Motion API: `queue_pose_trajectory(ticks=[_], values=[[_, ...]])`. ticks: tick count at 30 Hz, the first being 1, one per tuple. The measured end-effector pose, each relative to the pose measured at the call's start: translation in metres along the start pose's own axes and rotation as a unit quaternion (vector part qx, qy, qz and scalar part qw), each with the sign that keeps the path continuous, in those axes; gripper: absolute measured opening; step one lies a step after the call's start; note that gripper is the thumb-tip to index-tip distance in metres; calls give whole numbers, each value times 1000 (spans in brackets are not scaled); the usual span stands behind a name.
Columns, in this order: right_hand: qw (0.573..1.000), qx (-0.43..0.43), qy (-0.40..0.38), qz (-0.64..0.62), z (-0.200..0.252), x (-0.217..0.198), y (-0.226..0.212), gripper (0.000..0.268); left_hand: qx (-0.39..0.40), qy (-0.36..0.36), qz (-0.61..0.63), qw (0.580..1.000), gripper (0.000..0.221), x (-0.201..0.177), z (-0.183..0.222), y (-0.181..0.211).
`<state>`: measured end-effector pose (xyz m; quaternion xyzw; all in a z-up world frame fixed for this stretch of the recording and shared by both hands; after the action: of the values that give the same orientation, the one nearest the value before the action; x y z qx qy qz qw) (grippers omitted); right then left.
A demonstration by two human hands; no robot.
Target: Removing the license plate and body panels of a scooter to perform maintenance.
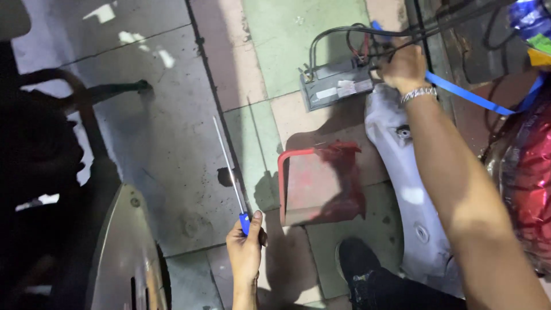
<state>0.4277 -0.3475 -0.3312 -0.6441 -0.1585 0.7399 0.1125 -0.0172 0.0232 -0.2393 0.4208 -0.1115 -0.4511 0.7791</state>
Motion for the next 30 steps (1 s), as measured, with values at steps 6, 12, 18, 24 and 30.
queue_pose_trajectory(ticks=[6,12,18,24,30], values=[[931,-220,174,233,-32,104,51,68,-32,17,8,999,40,-20,8,-14],[972,155,54,170,18,58,137,33,-93,-5,11,996,41,-33,69,-17],[994,2,19,107,127,-45,36,30,-203,-21,-156,966,36,-59,199,37],[951,210,-203,-96,328,-170,-149,26,-234,-59,-71,968,36,-76,317,129],[843,233,-292,-386,515,-260,-293,37,-146,-83,-141,976,40,-129,406,203]])
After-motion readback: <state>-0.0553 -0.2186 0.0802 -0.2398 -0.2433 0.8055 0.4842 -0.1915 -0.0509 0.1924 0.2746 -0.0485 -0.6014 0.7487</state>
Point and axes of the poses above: each hand's wrist, its own z-axis away from the middle knuckle, its own x-axis out of the palm, y = z × x, the point moved 10 cm from there along -z, towards the middle knuckle, and after that the axes turned 3 degrees about z, right-handed, at the moved point
